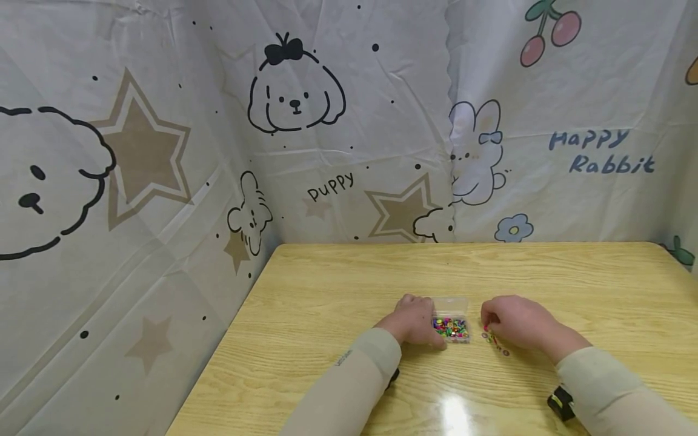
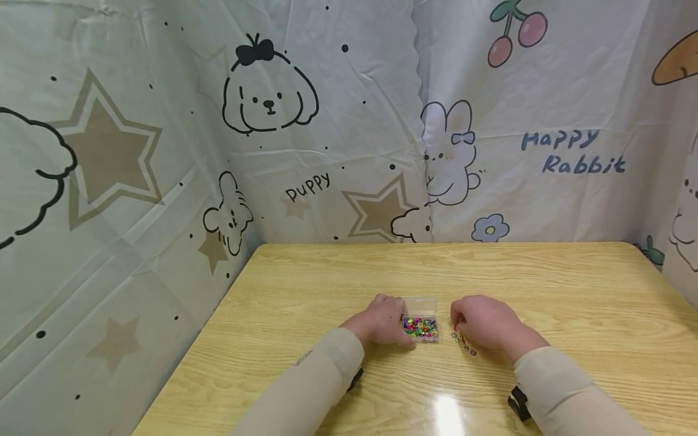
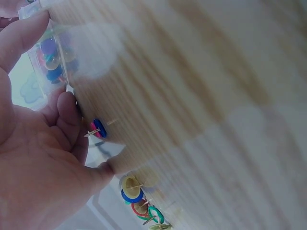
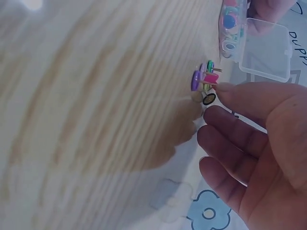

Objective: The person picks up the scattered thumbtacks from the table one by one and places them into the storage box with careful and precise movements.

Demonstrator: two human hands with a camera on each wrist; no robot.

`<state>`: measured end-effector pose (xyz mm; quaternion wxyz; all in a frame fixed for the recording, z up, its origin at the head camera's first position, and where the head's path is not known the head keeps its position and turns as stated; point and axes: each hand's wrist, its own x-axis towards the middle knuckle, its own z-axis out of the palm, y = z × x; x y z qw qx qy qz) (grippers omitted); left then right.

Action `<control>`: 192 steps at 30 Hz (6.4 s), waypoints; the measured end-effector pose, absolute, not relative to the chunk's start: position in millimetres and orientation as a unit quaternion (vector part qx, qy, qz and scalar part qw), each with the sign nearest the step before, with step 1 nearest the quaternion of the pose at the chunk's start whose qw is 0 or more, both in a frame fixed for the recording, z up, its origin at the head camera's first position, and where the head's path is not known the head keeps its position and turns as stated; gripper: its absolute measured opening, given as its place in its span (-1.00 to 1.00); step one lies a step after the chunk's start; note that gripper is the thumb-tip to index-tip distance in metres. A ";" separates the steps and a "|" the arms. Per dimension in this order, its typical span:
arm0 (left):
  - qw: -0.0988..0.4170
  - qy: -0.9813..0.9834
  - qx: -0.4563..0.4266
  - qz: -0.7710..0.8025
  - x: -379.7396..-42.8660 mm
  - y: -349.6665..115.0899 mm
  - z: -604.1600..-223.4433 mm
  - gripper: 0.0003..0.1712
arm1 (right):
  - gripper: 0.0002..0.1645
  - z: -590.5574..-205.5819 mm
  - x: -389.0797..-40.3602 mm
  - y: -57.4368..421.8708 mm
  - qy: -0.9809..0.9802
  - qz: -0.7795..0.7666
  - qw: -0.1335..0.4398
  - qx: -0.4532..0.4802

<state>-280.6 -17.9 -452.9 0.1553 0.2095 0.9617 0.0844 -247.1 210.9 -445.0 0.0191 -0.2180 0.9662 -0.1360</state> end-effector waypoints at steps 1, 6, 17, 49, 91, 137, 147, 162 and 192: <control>0.155 0.962 0.209 0.083 -281.0 -17.8 -453.5 -0.43 | -0.80 -445.9 -247.5 211.1 0.966 -0.135 0.019 -0.219; 0.154 0.962 0.208 0.082 -282.0 -17.4 -454.9 -0.43 | -0.78 -448.6 -248.5 210.6 0.967 -0.132 0.021 -0.216; 0.154 0.962 0.208 0.085 -282.6 -16.9 -455.6 -0.43 | -0.79 -452.4 -249.3 209.7 0.970 -0.129 0.015 -0.206; 0.156 0.963 0.207 0.077 -282.0 -16.7 -453.3 -0.44 | -0.78 -453.1 -248.4 208.2 0.971 -0.109 -0.004 -0.211; 0.154 0.963 0.206 0.078 -280.6 -16.8 -450.8 -0.45 | -0.80 -435.9 -241.8 192.0 0.963 -0.144 0.002 -0.226; 0.119 0.964 0.231 0.057 -277.4 -16.8 -448.3 -0.39 | -0.84 -445.9 -239.5 174.6 0.964 -0.121 -0.028 -0.236; 0.108 0.960 0.251 0.063 -278.0 -17.2 -447.4 -0.36 | -0.89 -435.6 -240.0 191.4 0.967 -0.152 -0.011 -0.206; 0.108 0.959 0.257 0.048 -278.0 -20.5 -447.1 -0.19 | -0.93 -441.9 -242.2 217.5 0.971 -0.141 0.020 -0.190; 0.113 0.964 0.239 0.037 -279.1 -17.3 -446.2 -0.22 | -0.72 -455.0 -238.9 218.8 0.978 -0.099 -0.005 -0.186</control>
